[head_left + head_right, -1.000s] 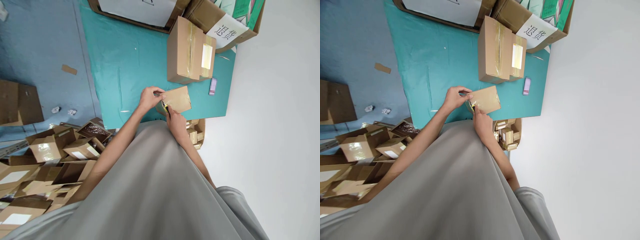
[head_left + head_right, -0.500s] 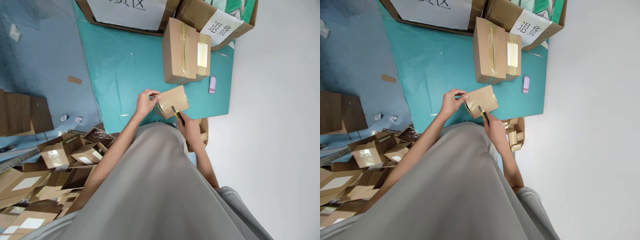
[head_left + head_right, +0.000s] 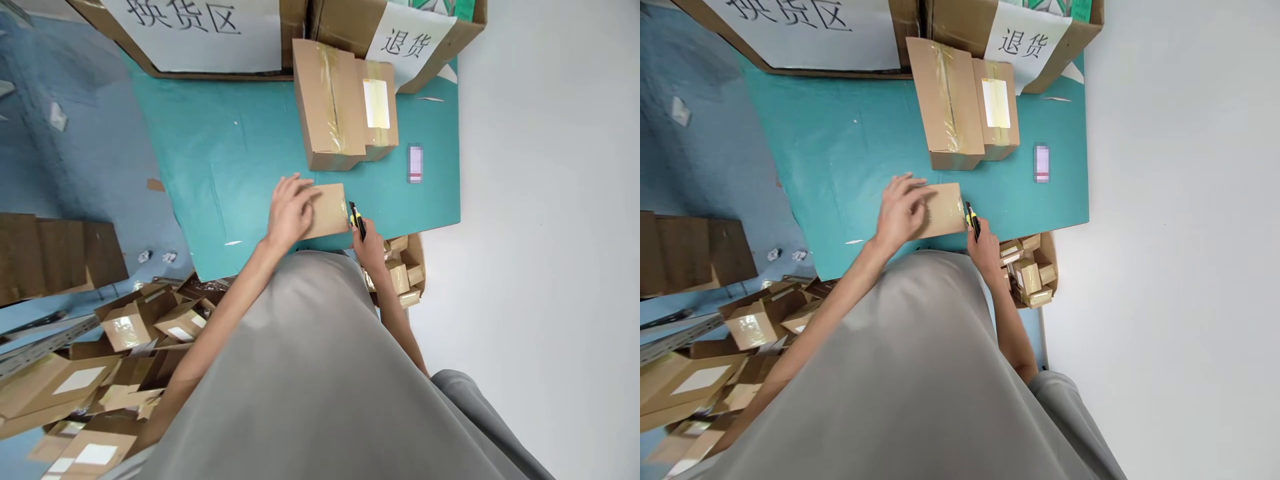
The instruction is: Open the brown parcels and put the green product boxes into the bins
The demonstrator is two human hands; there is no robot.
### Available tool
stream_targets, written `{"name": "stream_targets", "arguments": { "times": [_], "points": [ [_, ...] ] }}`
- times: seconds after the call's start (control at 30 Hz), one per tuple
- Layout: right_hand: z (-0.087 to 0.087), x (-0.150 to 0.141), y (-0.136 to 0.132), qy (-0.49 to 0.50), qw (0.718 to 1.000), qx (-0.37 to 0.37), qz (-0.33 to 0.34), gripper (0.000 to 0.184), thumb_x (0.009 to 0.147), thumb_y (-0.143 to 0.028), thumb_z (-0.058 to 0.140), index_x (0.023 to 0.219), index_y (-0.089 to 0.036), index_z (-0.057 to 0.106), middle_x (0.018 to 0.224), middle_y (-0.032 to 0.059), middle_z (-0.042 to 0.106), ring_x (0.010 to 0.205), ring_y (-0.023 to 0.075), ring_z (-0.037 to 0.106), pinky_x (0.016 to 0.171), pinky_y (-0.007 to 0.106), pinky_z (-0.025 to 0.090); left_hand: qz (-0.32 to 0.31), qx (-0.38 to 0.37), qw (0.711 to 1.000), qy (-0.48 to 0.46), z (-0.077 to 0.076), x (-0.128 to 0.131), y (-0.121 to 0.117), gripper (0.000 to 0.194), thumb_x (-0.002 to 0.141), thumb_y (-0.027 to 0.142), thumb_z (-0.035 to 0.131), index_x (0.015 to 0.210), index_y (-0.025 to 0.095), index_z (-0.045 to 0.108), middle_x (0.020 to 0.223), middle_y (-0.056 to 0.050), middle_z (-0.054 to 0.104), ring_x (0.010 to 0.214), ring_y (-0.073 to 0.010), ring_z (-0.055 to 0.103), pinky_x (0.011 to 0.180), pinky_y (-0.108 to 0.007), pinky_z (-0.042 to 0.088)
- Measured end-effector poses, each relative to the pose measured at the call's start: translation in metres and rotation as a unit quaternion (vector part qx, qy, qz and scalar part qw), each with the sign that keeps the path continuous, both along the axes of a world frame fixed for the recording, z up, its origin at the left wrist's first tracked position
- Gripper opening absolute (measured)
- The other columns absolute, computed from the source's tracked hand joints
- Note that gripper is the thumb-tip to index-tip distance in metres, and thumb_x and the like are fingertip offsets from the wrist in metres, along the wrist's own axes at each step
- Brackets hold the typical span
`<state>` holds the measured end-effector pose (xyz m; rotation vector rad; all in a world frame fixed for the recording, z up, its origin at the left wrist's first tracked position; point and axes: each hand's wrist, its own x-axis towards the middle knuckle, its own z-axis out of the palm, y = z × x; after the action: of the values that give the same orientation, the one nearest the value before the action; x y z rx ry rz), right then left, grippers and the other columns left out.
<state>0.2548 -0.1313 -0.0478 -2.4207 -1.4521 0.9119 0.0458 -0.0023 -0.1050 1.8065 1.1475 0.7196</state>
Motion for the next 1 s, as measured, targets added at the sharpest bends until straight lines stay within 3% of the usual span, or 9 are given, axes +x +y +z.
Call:
{"name": "stream_targets", "arguments": {
  "times": [0.1,0.17,0.47,0.7,1.0],
  "points": [
    [0.004,0.001,-0.001,-0.014,0.999,-0.006,0.04,0.052,0.119,-0.035,0.039,0.163,-0.012,0.053,0.139,0.0211,0.08,0.111,0.0338,0.083,0.097,0.041,0.061,-0.1,0.023,0.994,0.031,0.007,0.026,-0.014,0.033,0.106,0.035,0.061,0.131,0.032,0.082,0.169,-0.006,0.061,0.175,-0.0382,0.032,0.145,-0.071,0.012],
    [0.005,0.001,0.0,-0.029,0.998,-0.008,0.064,0.054,0.119,-0.033,0.038,0.167,-0.013,0.051,0.145,0.0212,0.078,0.118,0.035,0.081,0.1,0.042,0.061,-0.125,0.026,0.991,0.047,0.008,0.034,-0.021,0.033,0.108,0.038,0.059,0.132,0.031,0.081,0.175,-0.006,0.057,0.177,-0.0389,0.028,0.145,-0.072,0.009],
    [0.019,-0.013,0.013,-0.062,0.992,-0.069,0.083,0.064,0.117,-0.029,0.032,0.176,-0.01,0.045,0.14,0.0223,0.081,0.12,0.039,0.081,0.103,0.046,0.062,-0.119,0.032,0.989,0.079,0.003,0.032,-0.026,0.037,0.11,0.044,0.058,0.141,0.036,0.078,0.178,-0.003,0.055,0.178,-0.0361,0.026,0.146,-0.072,0.009],
    [0.035,-0.044,0.026,-0.095,0.987,-0.126,0.038,0.064,0.117,-0.021,0.031,0.178,-0.003,0.039,0.128,0.026,0.083,0.118,0.0398,0.083,0.103,0.048,0.063,-0.12,0.05,0.989,0.076,-0.003,0.033,-0.026,0.036,0.113,0.041,0.055,0.136,0.03,0.08,0.177,-0.007,0.056,0.177,-0.0387,0.03,0.146,-0.072,0.012],
    [0.04,-0.06,0.029,-0.139,0.978,-0.158,0.013,0.063,0.117,-0.017,0.033,0.176,0.001,0.039,0.132,0.0294,0.082,0.12,0.0405,0.082,0.102,0.047,0.062,-0.127,0.037,0.99,0.04,-0.002,0.031,-0.023,0.038,0.112,0.04,0.056,0.143,0.032,0.076,0.177,-0.006,0.055,0.179,-0.0357,0.025,0.146,-0.073,0.009]
  ]
}}
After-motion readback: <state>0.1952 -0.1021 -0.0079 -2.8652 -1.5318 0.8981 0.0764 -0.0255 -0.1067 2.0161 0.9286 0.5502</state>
